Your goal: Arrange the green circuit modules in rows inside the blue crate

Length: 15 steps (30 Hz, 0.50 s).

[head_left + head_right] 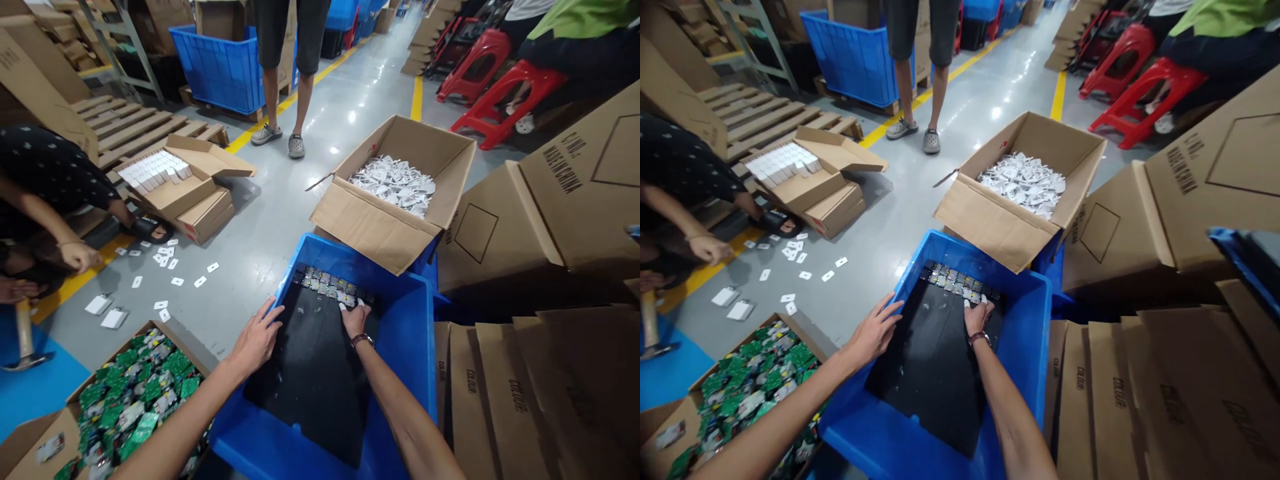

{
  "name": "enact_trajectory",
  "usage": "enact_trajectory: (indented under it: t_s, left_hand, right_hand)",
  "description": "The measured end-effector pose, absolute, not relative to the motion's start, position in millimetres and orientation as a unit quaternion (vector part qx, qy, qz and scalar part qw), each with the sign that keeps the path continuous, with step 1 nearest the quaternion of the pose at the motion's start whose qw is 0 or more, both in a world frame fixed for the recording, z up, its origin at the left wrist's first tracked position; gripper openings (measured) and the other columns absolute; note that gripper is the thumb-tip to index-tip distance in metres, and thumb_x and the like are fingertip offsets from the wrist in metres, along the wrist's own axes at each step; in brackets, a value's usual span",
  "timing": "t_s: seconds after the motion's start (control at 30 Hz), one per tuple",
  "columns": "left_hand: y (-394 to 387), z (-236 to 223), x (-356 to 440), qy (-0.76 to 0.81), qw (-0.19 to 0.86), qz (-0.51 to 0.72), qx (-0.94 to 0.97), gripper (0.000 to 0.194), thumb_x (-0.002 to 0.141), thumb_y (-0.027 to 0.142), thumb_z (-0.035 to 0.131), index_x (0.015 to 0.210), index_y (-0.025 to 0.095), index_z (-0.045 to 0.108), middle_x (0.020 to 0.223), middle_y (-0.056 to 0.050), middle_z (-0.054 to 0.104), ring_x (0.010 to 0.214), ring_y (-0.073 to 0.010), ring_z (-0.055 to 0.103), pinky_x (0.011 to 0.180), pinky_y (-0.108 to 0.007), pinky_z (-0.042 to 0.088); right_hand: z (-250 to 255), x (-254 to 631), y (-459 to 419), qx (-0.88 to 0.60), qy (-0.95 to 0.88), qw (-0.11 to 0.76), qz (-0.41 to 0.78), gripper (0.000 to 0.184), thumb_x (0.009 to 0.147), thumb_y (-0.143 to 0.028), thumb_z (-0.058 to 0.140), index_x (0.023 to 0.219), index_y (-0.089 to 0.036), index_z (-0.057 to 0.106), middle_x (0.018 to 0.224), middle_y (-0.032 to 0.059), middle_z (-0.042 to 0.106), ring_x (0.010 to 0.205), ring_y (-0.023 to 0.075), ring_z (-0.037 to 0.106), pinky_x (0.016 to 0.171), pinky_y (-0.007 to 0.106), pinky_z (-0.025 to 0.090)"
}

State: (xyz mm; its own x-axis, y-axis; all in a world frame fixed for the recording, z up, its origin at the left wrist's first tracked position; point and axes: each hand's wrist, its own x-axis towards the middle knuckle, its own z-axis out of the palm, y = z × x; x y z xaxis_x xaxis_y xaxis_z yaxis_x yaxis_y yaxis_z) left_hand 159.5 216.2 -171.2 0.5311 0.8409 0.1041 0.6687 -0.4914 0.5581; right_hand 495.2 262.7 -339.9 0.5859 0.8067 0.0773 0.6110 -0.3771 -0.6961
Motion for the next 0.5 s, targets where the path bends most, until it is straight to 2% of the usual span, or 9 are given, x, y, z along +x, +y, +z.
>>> enact_trajectory:
  t_s: [0.07,0.17,0.23,0.33,0.4,0.5]
  left_hand:
    - [216,-162,159,0.441,0.269,0.212,0.83,0.037,0.094,0.013,0.049,0.127,0.019,0.064,0.151,-0.01,0.052,0.152,-0.0282,0.029,0.121,-0.052,0.037]
    - [218,-145,142,0.43,0.333,0.24,0.804,0.046,0.097,0.025,0.053,0.142,0.021,0.054,0.153,-0.011,0.05,0.147,-0.0263,0.039,0.121,-0.047,0.038]
    - [219,-137,111,0.447,0.343,0.26,0.784,0.048,0.097,0.031,0.055,0.144,0.023,0.052,0.153,-0.011,0.05,0.141,-0.0251,0.047,0.117,-0.044,0.042]
    - [202,-135,34,0.555,0.276,0.275,0.735,0.042,0.097,0.032,0.053,0.137,0.022,0.057,0.147,-0.011,0.055,0.132,-0.023,0.055,0.108,-0.039,0.05]
    - [170,-139,-22,0.674,0.21,0.252,0.662,0.036,0.097,0.03,0.051,0.13,0.021,0.06,0.137,-0.011,0.061,0.126,-0.0227,0.058,0.105,-0.038,0.051]
    - [103,-150,-83,0.782,0.155,0.222,0.561,0.033,0.096,0.029,0.048,0.124,0.016,0.062,0.125,-0.015,0.064,0.122,-0.0287,0.058,0.107,-0.048,0.048]
  right_hand:
    - [-324,475,260,-0.807,-0.446,0.363,0.133,0.047,0.076,-0.035,0.064,0.116,-0.01,0.064,0.105,0.0141,0.055,0.086,0.0228,0.055,0.089,0.037,0.051]
    - [-283,430,260,-0.745,-0.515,0.4,0.143,0.049,0.085,-0.036,0.059,0.126,-0.011,0.06,0.11,0.0135,0.054,0.085,0.0204,0.056,0.09,0.04,0.051]
    - [-246,394,264,-0.677,-0.568,0.446,0.14,0.05,0.088,-0.037,0.058,0.133,-0.013,0.056,0.113,0.0125,0.053,0.088,0.0197,0.057,0.09,0.041,0.051]
    - [-186,337,264,-0.558,-0.64,0.504,0.16,0.048,0.091,-0.034,0.061,0.135,-0.018,0.055,0.115,0.0108,0.054,0.092,0.0198,0.059,0.092,0.043,0.051]
    - [-154,294,256,-0.469,-0.703,0.486,0.223,0.043,0.093,-0.031,0.06,0.134,-0.021,0.057,0.112,0.009,0.057,0.093,0.0197,0.06,0.092,0.043,0.052]
    - [-136,223,231,-0.311,-0.812,0.344,0.355,0.04,0.095,-0.028,0.055,0.135,-0.022,0.056,0.11,0.0081,0.062,0.094,0.0192,0.062,0.09,0.039,0.054]
